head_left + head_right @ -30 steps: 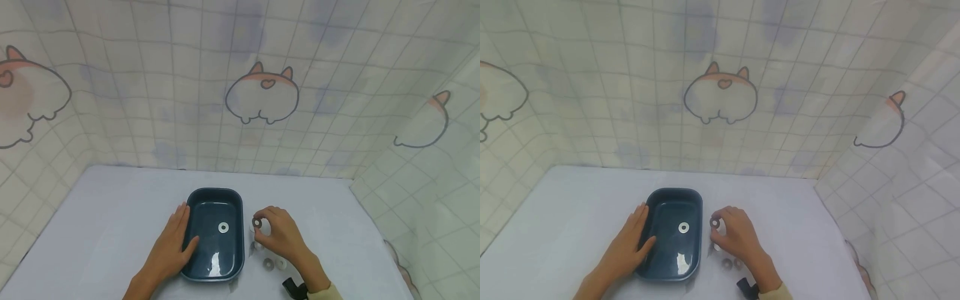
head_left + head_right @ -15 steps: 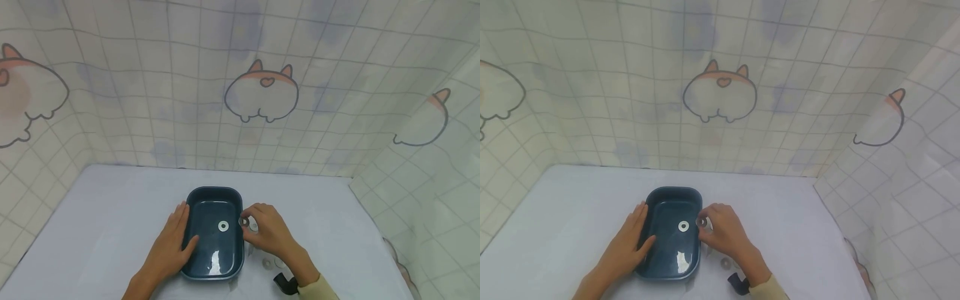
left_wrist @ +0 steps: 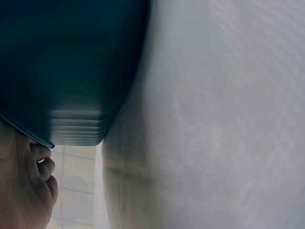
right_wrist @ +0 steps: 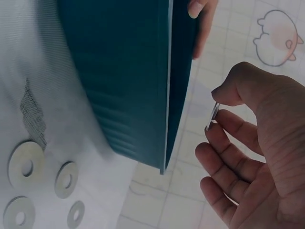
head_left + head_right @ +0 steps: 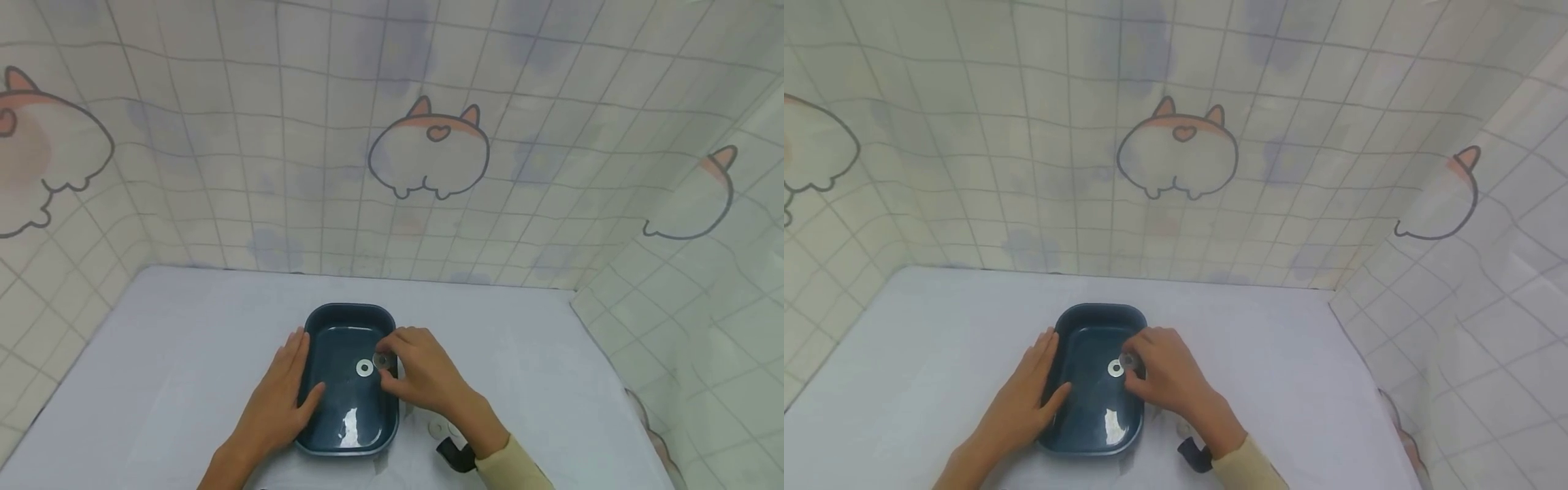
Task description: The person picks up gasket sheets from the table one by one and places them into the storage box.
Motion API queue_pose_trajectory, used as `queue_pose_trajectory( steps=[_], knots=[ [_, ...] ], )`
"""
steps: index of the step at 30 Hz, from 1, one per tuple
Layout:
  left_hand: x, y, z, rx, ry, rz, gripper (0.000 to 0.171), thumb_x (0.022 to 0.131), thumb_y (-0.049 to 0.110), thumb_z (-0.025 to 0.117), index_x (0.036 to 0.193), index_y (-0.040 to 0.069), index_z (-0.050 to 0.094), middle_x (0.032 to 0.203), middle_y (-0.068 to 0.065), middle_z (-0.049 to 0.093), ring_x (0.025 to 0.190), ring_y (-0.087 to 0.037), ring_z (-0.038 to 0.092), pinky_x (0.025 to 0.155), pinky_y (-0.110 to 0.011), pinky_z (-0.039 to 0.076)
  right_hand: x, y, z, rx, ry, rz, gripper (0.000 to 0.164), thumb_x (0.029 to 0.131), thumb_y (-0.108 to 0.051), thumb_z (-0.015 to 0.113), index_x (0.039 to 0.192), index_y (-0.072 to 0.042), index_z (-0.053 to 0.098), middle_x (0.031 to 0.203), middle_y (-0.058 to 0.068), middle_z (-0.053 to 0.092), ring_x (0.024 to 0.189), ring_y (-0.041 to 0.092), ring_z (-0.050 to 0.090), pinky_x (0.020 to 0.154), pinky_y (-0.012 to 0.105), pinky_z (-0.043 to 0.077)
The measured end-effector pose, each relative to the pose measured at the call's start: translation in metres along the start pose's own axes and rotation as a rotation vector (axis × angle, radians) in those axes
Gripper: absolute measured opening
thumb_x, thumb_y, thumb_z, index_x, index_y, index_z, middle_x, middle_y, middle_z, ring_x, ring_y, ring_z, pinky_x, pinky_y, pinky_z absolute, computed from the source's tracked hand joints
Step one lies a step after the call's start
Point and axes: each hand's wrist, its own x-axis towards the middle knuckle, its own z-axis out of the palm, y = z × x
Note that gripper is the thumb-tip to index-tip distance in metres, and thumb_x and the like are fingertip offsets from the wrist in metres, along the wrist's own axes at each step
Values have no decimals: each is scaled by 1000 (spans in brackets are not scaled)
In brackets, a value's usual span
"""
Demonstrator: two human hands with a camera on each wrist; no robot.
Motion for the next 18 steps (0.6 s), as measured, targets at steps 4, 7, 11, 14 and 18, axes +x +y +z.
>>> queue_pose_trajectory(
  steps=[4,7,11,14,18],
  knots=[
    [-1,0,-1,-6,-8,-6,89,103,40,64,170,8,16,179,-13,17,166,-33,21,128,-14,-12,4,-4,-2,10,-41,-8,27,88,-28,81,112,-18,77,105,-7,74,98,11,65,102,36,58],
    [-2,0,0,-13,-26,-15,90,103,41,63,171,8,14,180,-12,16,167,-33,20,130,-17,-11,6,-5,-2,24,-77,-14,26,89,-28,80,113,-18,77,106,-7,74,100,11,66,104,36,57],
    [-3,0,1,-22,-34,-15,91,103,41,63,171,10,12,180,-12,14,167,-33,19,126,-12,-15,9,-7,-2,25,-91,-42,23,91,-28,78,112,-19,78,107,-7,74,102,12,67,103,36,57],
    [-2,-1,3,-20,-27,-4,90,103,42,62,171,9,12,180,-12,14,167,-33,20,124,-9,-17,13,-10,-1,16,-107,-60,22,94,-29,75,114,-20,78,110,-7,75,106,12,68,103,36,57],
    [1,-2,2,-15,-23,4,90,104,43,61,171,10,12,180,-12,15,167,-33,20,136,-24,-4,18,-12,0,20,-152,-78,29,95,-32,77,122,-19,75,120,-4,75,117,15,68,108,38,56]
  ],
)
